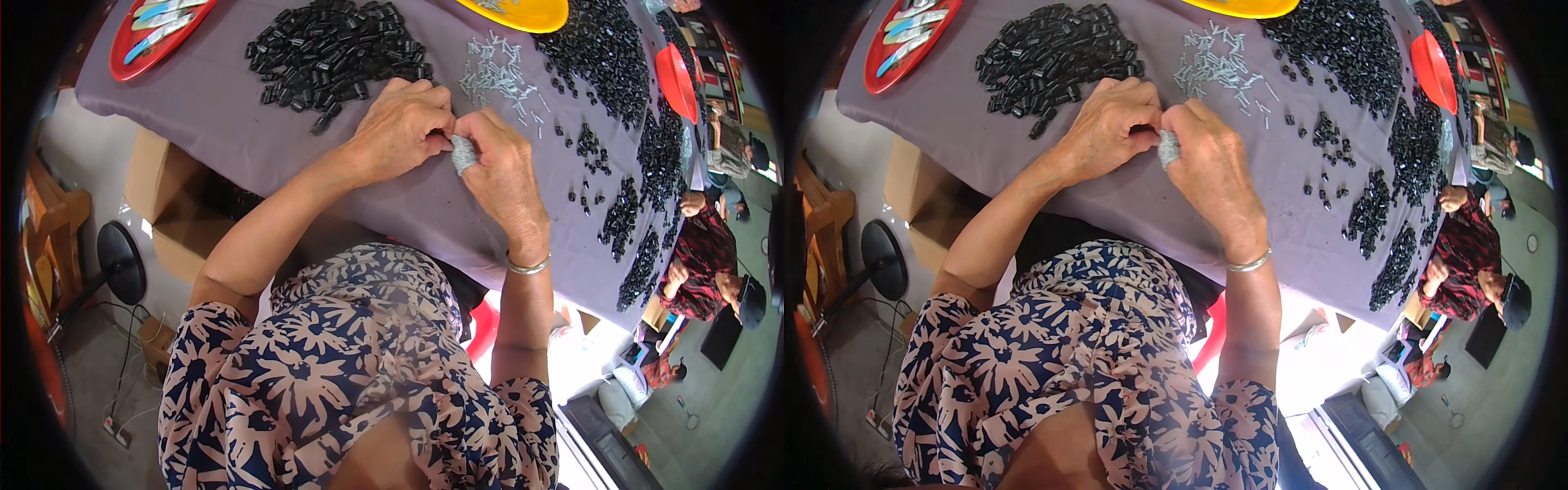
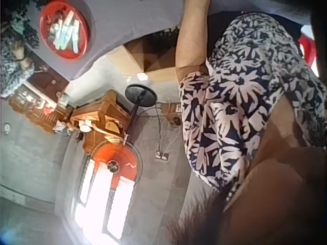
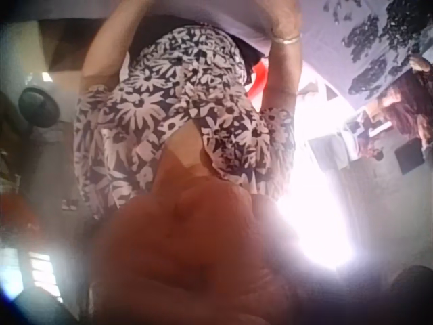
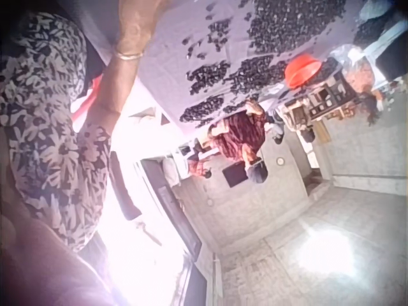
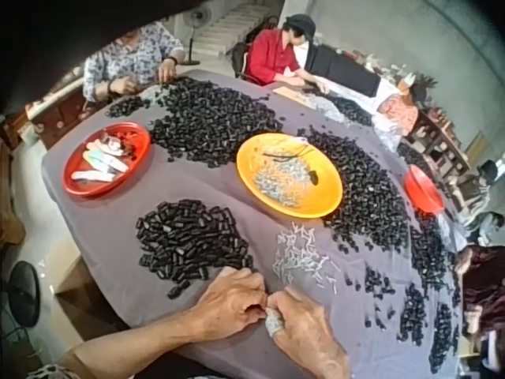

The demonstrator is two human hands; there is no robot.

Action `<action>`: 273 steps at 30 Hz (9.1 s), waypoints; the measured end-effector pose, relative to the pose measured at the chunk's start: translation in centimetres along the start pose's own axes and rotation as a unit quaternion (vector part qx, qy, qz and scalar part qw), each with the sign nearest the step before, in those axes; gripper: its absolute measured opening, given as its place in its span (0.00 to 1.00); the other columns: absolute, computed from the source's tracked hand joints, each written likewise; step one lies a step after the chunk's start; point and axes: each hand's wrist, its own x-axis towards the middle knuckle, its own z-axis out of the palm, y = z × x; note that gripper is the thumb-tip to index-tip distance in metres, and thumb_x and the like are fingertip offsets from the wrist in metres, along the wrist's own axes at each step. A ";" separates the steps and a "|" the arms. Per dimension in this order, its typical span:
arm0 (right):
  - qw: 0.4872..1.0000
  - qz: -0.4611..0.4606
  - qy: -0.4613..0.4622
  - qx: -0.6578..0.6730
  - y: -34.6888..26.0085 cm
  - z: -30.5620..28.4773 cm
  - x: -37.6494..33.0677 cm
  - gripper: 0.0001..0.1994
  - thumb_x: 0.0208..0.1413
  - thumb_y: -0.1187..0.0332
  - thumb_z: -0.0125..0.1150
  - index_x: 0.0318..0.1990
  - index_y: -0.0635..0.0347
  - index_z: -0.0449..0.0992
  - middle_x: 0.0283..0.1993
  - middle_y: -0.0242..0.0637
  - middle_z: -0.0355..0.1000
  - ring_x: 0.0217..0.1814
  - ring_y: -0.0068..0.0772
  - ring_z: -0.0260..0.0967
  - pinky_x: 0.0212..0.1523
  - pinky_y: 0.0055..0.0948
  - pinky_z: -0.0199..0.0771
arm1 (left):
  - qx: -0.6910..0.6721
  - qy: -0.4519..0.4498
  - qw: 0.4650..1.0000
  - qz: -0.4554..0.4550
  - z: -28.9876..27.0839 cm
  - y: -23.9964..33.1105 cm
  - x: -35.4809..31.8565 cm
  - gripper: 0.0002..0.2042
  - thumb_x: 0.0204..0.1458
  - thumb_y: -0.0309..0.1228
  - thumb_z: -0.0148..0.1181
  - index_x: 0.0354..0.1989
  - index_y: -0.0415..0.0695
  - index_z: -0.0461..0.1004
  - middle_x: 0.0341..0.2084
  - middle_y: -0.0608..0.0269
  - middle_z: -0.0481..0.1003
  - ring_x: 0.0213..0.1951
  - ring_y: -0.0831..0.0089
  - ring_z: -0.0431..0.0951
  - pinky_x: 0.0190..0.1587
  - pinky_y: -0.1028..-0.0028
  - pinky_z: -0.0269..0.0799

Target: Manually assembling small plastic and metal components at a workstation.

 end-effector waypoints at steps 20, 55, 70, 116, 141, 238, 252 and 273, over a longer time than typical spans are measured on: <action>0.996 -0.085 0.028 -0.012 -3.5 3.1 -4.4 0.18 0.39 0.70 0.73 0.40 0.59 0.76 0.37 0.36 0.72 0.39 0.40 0.70 0.39 0.37 0.71 | -0.221 0.013 0.971 -0.091 -0.6 -0.5 0.1 0.04 0.50 0.24 0.66 0.34 0.43 0.79 0.28 0.71 0.70 0.33 0.80 0.70 0.38 0.76 0.64; 0.985 -0.166 -0.036 0.030 -9.5 12.5 -2.1 0.10 0.50 0.71 0.54 0.40 0.61 0.73 0.39 0.39 0.68 0.42 0.45 0.65 0.50 0.43 0.62 | -0.134 -0.078 0.983 -0.101 -5.6 -0.3 0.3 0.05 0.48 0.20 0.64 0.33 0.37 0.76 0.26 0.67 0.71 0.28 0.76 0.70 0.32 0.76 0.67; 0.964 0.182 0.194 -0.006 6.6 -6.2 -6.1 0.06 0.52 0.76 0.66 0.38 0.61 0.78 0.30 0.31 0.76 0.27 0.19 0.66 0.32 0.21 0.69 | -0.041 0.000 0.999 0.000 2.7 1.6 1.2 0.06 0.45 0.23 0.64 0.33 0.41 0.77 0.28 0.61 0.72 0.30 0.61 0.75 0.33 0.66 0.69; 0.998 0.037 0.048 -0.027 1.8 -2.3 -2.7 0.10 0.48 0.80 0.66 0.39 0.61 0.79 0.31 0.38 0.74 0.32 0.39 0.73 0.35 0.30 0.71 | -0.015 0.004 1.000 0.015 2.8 1.2 1.1 0.06 0.41 0.25 0.68 0.27 0.43 0.76 0.26 0.65 0.70 0.34 0.63 0.72 0.39 0.66 0.64; 0.912 0.247 -0.243 0.219 4.2 -4.6 1.8 0.08 0.50 0.71 0.70 0.26 0.60 0.75 0.24 0.21 0.68 0.26 0.11 0.58 0.25 0.17 0.56 | 0.013 0.014 0.997 0.080 3.2 0.6 1.0 0.07 0.40 0.24 0.66 0.25 0.45 0.72 0.26 0.65 0.66 0.33 0.65 0.71 0.37 0.65 0.62; 0.926 0.233 0.261 -0.140 9.5 -9.6 -15.7 0.11 0.55 0.80 0.54 0.45 0.62 0.77 0.40 0.40 0.76 0.39 0.36 0.72 0.42 0.31 0.71 | -0.009 -0.019 0.997 -0.070 2.0 2.1 2.2 0.07 0.48 0.24 0.66 0.35 0.41 0.77 0.27 0.60 0.73 0.24 0.64 0.76 0.27 0.69 0.70; 0.940 0.170 0.166 -0.246 10.6 -9.7 -12.9 0.12 0.42 0.84 0.59 0.37 0.64 0.77 0.33 0.41 0.75 0.34 0.40 0.72 0.37 0.34 0.74 | -0.018 -0.006 0.999 -0.036 2.5 1.7 2.0 0.06 0.47 0.25 0.65 0.33 0.43 0.76 0.27 0.62 0.72 0.27 0.60 0.76 0.30 0.66 0.70; 0.958 0.125 0.240 0.099 0.3 1.1 -7.1 0.13 0.50 0.84 0.63 0.44 0.61 0.79 0.42 0.40 0.77 0.43 0.34 0.76 0.44 0.26 0.75 | -0.335 0.049 0.932 -0.131 2.9 3.5 -0.8 0.11 0.51 0.17 0.64 0.44 0.37 0.79 0.36 0.63 0.76 0.36 0.79 0.76 0.38 0.79 0.72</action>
